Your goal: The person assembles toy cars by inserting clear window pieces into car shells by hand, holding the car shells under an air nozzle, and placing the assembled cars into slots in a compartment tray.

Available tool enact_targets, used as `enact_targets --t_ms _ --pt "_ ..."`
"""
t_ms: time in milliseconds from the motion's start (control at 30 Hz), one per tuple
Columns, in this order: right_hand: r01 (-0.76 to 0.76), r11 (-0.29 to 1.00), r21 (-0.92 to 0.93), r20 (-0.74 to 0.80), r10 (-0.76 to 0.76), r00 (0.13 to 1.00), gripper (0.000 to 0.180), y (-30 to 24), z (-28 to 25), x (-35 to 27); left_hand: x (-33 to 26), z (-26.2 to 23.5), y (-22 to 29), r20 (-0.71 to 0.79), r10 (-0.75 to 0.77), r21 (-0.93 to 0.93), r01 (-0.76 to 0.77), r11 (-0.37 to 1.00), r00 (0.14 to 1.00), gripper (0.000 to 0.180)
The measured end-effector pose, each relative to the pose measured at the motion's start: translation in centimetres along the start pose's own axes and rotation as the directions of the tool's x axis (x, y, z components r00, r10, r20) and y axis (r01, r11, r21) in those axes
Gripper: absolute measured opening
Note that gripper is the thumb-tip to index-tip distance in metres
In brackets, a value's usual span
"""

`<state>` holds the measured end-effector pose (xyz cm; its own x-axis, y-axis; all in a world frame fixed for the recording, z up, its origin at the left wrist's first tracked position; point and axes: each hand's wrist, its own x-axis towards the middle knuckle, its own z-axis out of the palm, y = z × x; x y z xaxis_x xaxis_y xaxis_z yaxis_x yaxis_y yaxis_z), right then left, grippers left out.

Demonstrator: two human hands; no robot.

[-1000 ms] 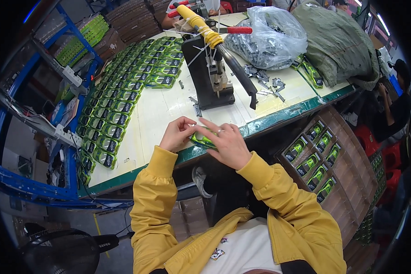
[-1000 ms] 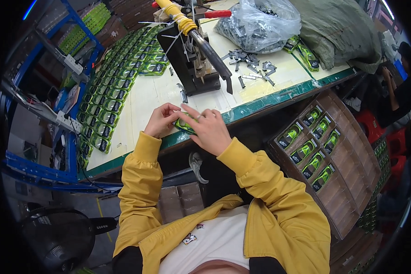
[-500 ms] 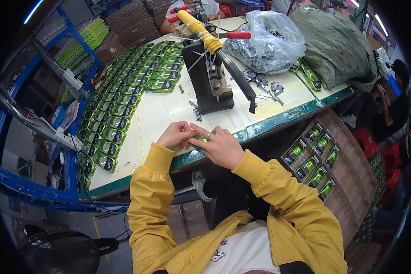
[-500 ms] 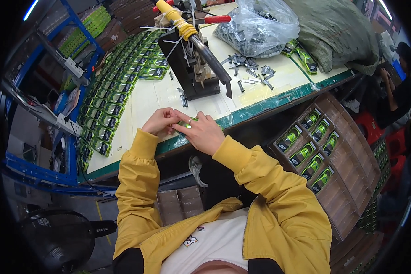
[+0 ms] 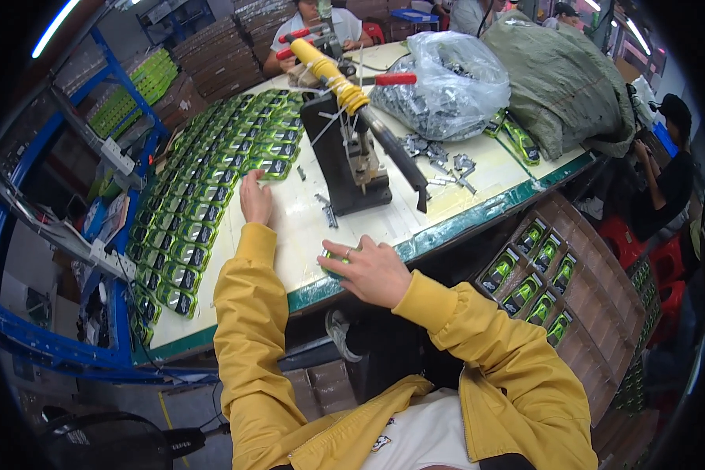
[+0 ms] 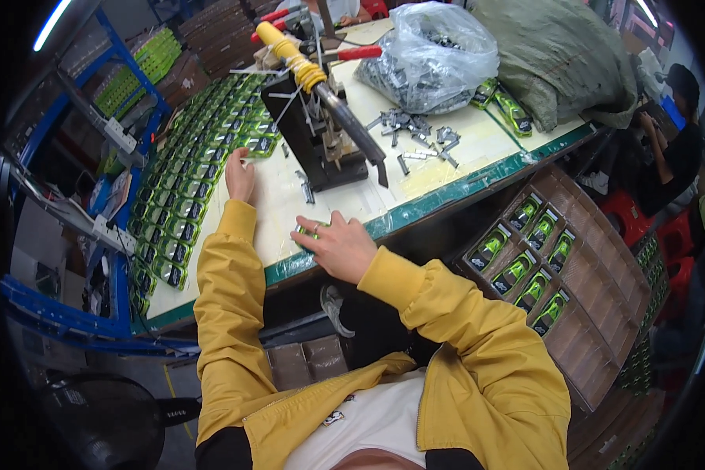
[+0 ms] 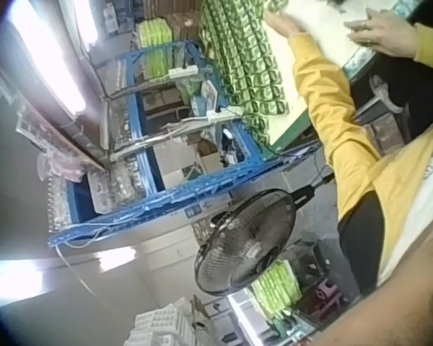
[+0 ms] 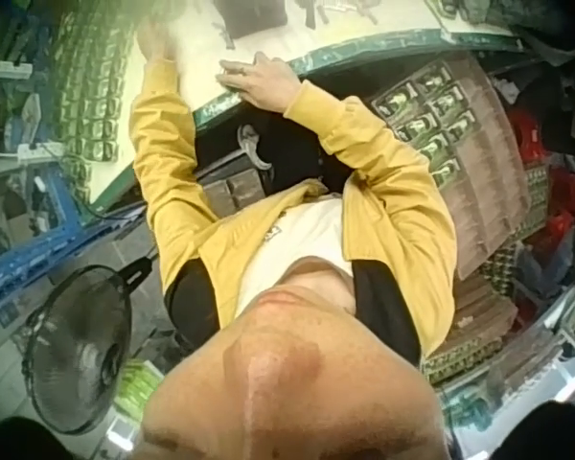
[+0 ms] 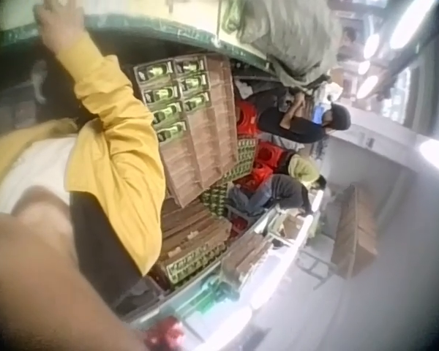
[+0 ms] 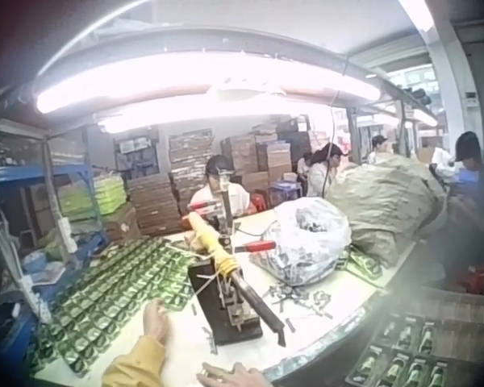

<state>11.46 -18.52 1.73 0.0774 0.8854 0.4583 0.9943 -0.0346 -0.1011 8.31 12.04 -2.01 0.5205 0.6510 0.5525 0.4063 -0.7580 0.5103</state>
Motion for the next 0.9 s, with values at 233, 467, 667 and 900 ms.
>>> enact_targets --t_ms 233,467,667,900 --pt "-0.040 0.997 0.060 0.038 0.038 0.999 0.044 -0.8 0.1 -0.7 3.8 0.2 -0.4 0.265 0.078 0.414 -0.186 0.891 0.961 0.049" --pt "-0.130 0.742 0.658 -0.061 0.224 0.973 0.047 -0.5 -1.9 -5.8 -0.2 -1.5 0.2 0.141 0.129 0.439 -0.178 0.881 0.982 0.036" --pt "0.005 -0.611 0.791 0.425 0.556 0.714 0.040 2.5 -4.2 -7.9 -5.4 -4.2 7.7 0.054 0.216 0.320 -0.222 0.921 0.975 0.022" --pt "0.206 -0.878 0.433 0.465 0.413 0.783 0.033 4.3 -4.3 -6.0 -8.2 -0.1 9.8 0.123 0.258 -0.069 -0.251 0.966 0.958 0.012"
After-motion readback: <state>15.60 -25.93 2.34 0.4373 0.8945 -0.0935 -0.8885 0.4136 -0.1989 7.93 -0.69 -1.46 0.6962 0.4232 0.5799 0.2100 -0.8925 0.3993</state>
